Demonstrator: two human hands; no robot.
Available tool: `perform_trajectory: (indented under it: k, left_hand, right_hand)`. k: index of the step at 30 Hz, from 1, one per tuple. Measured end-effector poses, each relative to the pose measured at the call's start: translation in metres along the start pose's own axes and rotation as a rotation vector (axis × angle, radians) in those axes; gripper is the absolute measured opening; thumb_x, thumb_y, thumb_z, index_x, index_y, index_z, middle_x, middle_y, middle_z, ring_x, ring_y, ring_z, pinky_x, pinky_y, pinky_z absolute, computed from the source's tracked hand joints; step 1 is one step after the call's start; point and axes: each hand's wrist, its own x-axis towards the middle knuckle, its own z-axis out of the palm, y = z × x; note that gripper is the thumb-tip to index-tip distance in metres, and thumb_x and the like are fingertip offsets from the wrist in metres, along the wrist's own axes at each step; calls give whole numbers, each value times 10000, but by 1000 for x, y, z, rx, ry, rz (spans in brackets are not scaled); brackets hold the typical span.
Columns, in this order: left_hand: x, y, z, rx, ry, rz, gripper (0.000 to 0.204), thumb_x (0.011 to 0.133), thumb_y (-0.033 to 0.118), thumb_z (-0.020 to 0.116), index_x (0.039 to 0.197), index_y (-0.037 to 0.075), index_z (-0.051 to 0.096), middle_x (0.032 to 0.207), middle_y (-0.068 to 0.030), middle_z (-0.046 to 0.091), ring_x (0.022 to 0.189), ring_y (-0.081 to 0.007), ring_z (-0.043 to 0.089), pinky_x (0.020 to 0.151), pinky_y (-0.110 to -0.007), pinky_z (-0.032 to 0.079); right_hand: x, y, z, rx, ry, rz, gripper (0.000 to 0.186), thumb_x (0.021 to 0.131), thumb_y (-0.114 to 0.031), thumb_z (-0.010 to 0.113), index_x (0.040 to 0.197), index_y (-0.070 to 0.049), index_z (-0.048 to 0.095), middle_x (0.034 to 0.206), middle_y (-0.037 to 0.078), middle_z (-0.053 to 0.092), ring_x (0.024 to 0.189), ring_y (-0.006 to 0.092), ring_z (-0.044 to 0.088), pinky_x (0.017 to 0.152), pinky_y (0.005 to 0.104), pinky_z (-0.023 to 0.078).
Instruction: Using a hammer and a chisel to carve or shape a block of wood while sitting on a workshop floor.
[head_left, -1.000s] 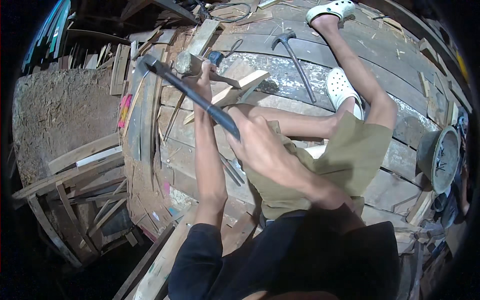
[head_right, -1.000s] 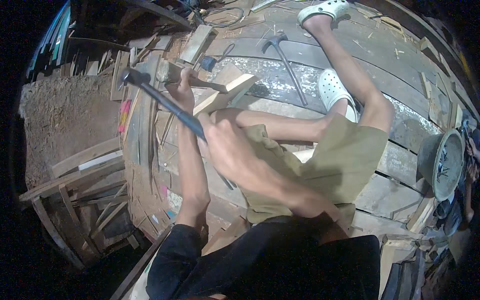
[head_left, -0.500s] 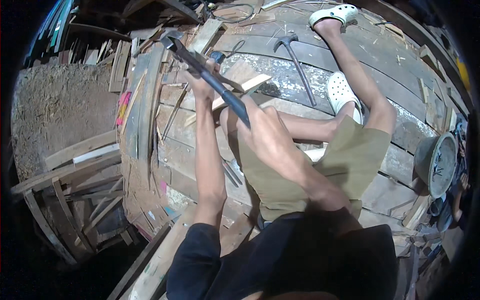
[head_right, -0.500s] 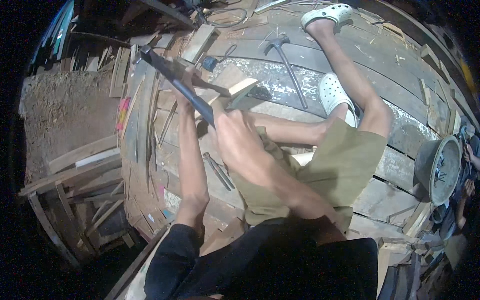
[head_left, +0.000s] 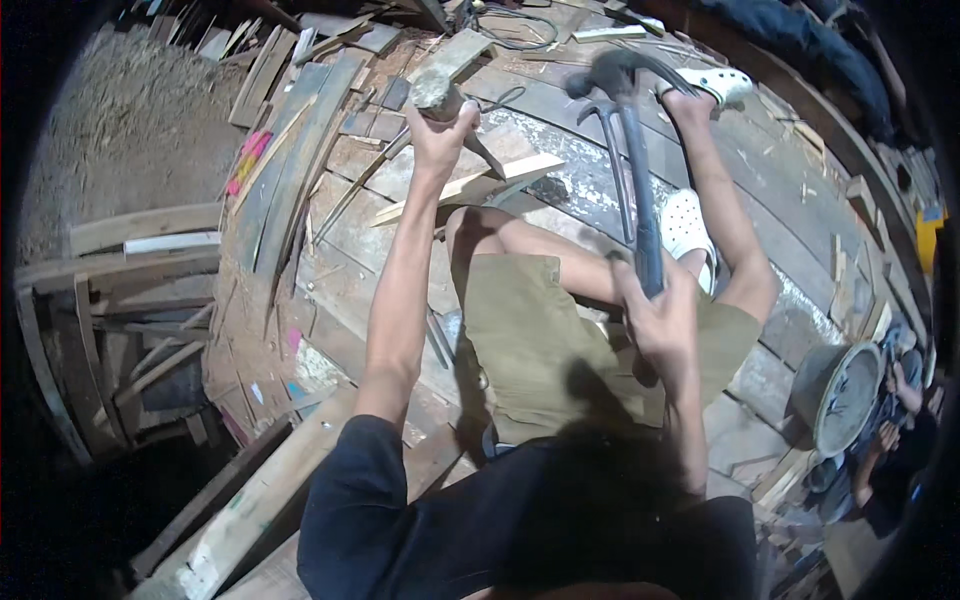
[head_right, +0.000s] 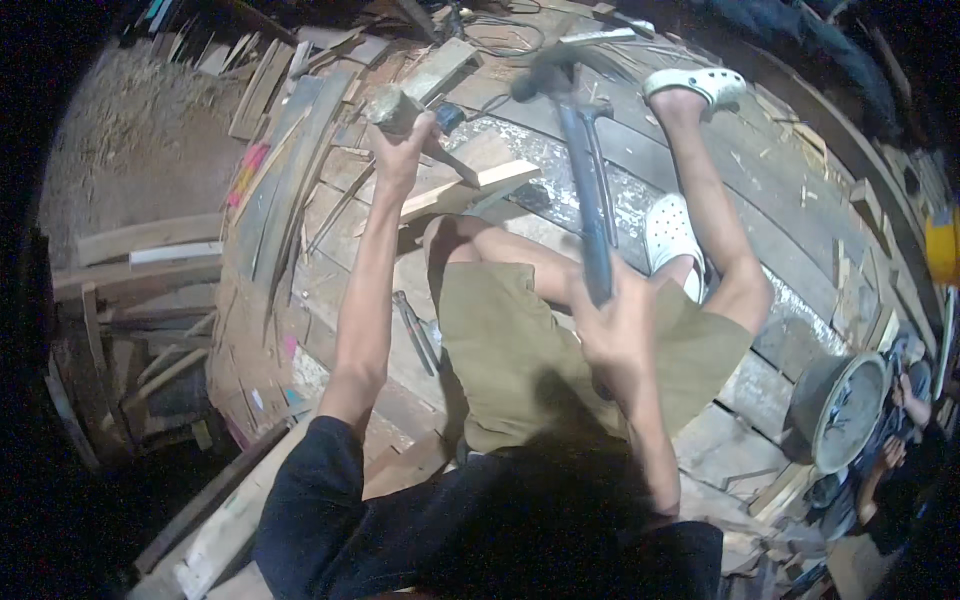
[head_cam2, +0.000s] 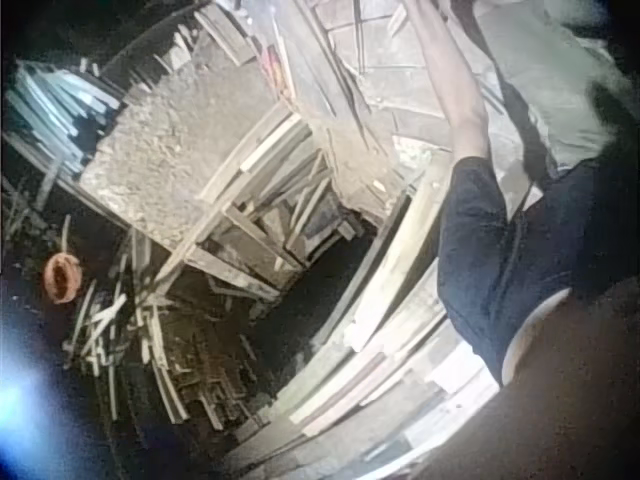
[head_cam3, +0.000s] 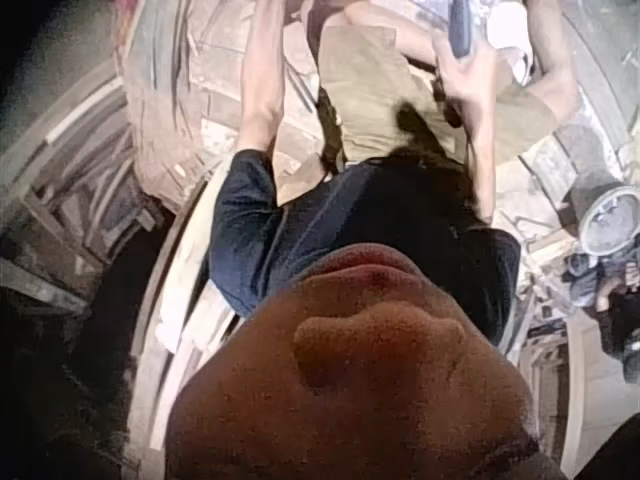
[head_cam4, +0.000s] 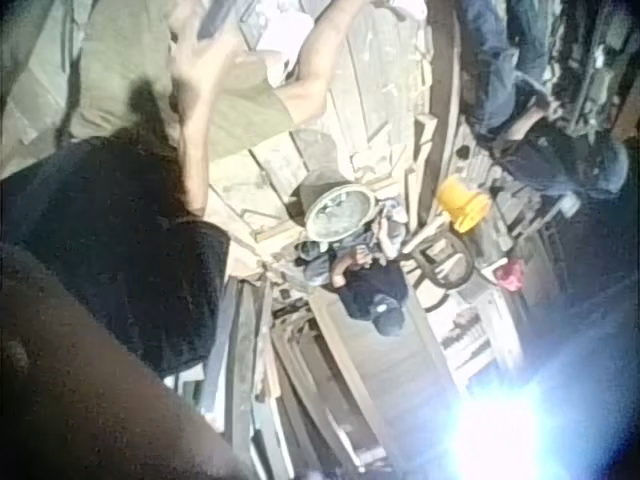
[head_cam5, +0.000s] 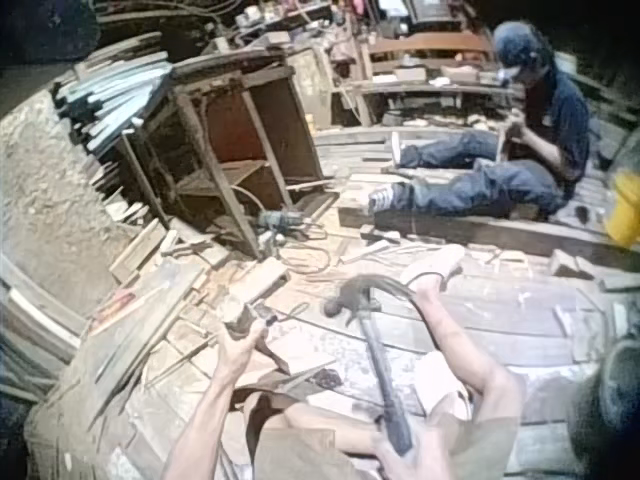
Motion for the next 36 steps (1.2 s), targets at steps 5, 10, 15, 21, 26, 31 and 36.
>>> perform_trajectory:
  k: [5,10,15,21,26,31,36]
  left_hand:
    - [2,-10,-3,25,78,14,250,803,114,746,891,8,538,711,-44,623,627,-112,609,568,-242,492]
    - [29,-5,-11,5,33,-49,147,782,91,713,735,31,588,638,-22,614,550,-100,576,509,-242,457]
    - [71,-4,-14,-84,97,-221,119,747,104,698,741,20,613,634,-55,620,539,-123,585,502,-261,464]
    - [85,-8,-16,-80,90,-335,191,745,207,727,753,51,617,644,-25,600,538,-111,538,488,-271,379]
    - [81,-8,-18,-46,84,-312,188,751,207,721,717,57,613,625,-22,591,537,-113,543,486,-267,385]
    - [72,-12,-17,-130,79,-221,157,753,112,706,802,11,596,670,-48,617,539,-129,584,510,-265,474]
    - [72,-19,-22,-161,77,-250,170,746,107,722,799,3,599,681,-45,613,549,-133,582,515,-270,482]
  right_hand:
    - [-16,17,-8,24,82,238,160,878,-108,586,925,44,581,647,24,519,576,82,482,508,279,392]
    - [-25,35,-7,41,96,421,132,905,-109,575,846,-2,526,545,-1,471,385,69,421,343,250,303]
    - [-34,41,-2,238,25,467,160,914,-106,571,814,-27,475,532,2,466,368,80,428,310,250,309]
    - [-19,52,16,122,-39,371,138,897,-127,597,850,-44,498,536,-12,455,369,85,420,315,249,292]
    - [12,61,50,-96,-52,45,184,876,-95,579,984,53,565,620,43,516,545,142,529,499,287,405]
    - [56,67,99,-138,1,-170,204,838,-64,553,987,73,577,726,235,588,679,349,596,638,399,461]
    - [74,88,118,-303,-145,34,263,850,-60,486,1029,127,530,826,377,585,882,485,612,725,487,475]
